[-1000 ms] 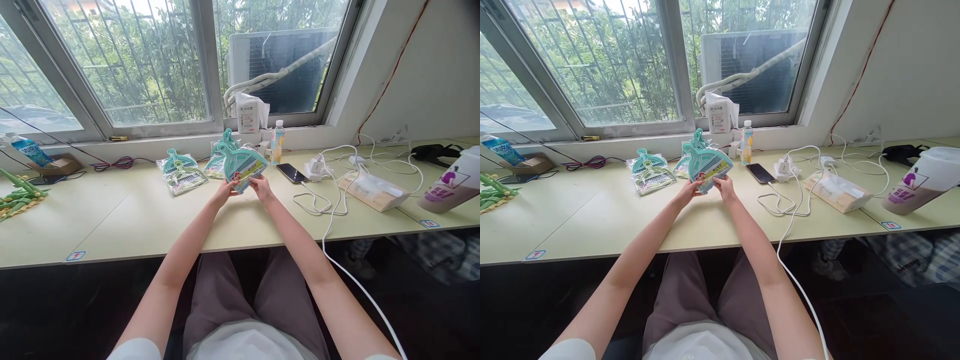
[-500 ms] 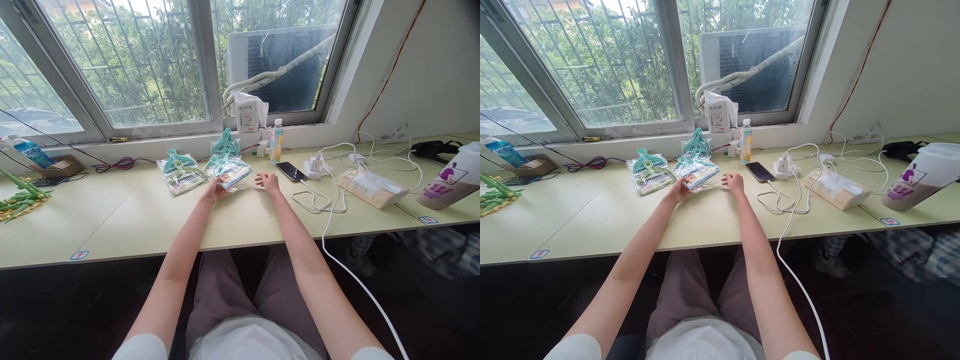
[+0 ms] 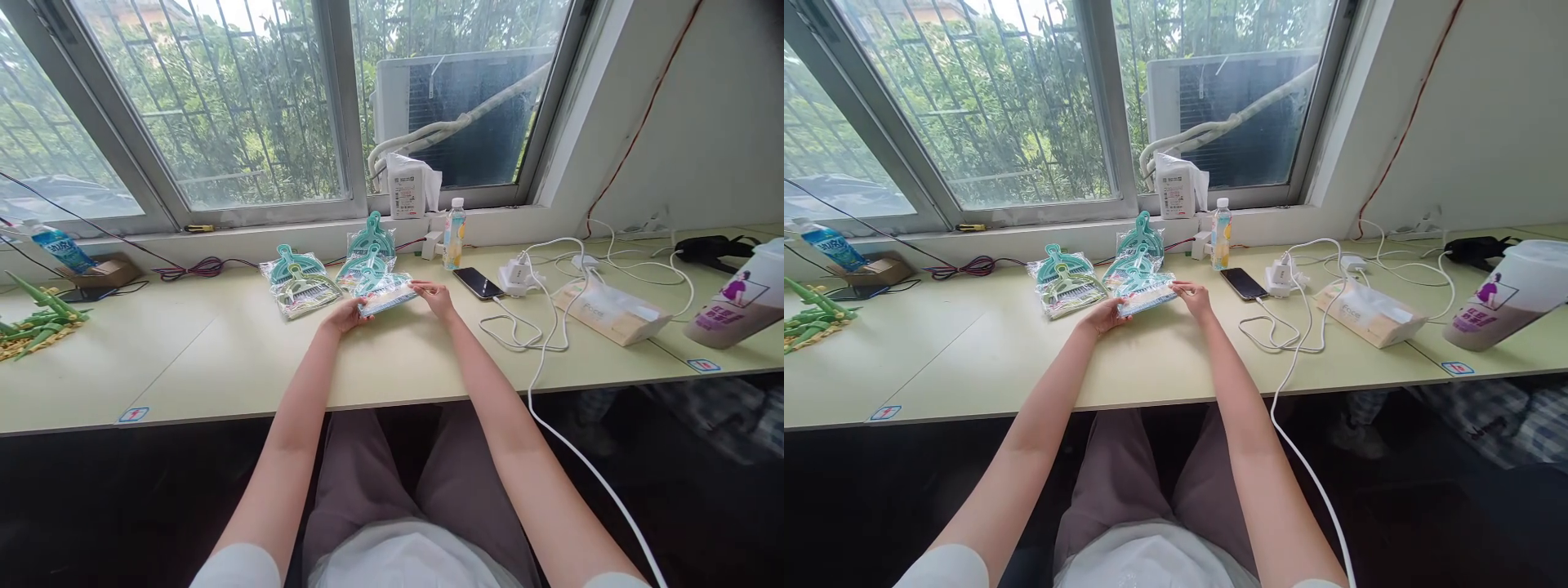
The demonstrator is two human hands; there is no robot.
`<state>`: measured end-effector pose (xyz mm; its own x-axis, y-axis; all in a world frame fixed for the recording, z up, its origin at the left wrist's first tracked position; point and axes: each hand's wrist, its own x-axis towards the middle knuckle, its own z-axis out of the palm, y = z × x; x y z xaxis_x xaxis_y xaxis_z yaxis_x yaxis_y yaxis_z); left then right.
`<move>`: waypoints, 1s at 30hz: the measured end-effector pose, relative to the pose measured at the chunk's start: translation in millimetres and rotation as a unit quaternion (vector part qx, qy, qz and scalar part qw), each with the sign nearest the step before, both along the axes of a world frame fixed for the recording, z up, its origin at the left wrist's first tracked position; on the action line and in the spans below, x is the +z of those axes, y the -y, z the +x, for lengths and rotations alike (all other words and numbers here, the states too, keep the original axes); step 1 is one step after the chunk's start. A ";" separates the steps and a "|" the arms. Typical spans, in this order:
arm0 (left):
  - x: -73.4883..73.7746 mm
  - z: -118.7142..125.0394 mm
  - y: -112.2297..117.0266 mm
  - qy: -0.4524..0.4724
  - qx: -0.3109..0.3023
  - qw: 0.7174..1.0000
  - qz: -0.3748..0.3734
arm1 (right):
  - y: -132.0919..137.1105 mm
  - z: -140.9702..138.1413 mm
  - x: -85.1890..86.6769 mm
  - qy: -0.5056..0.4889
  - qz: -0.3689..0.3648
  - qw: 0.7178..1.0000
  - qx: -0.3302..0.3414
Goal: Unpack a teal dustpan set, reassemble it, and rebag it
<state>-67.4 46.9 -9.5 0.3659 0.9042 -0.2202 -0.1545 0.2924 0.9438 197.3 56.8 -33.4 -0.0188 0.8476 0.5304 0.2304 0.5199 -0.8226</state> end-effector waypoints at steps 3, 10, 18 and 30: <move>0.4 3.7 4.7 -0.026 -0.067 0.997 0.013 | -2.0 0.5 -3.8 -0.006 -0.020 0.998 -0.052; 4.3 11.2 14.4 -0.084 -0.100 0.987 0.097 | -4.7 -1.5 -9.7 -0.076 -0.117 0.984 -0.109; 9.2 15.9 22.0 -0.110 -0.111 0.973 0.170 | -5.4 2.8 -4.1 -0.259 -0.209 0.942 -0.052; -2.0 32.7 7.7 -0.277 0.203 0.886 0.313 | -0.6 -5.8 0.0 -0.221 -0.160 0.961 -0.036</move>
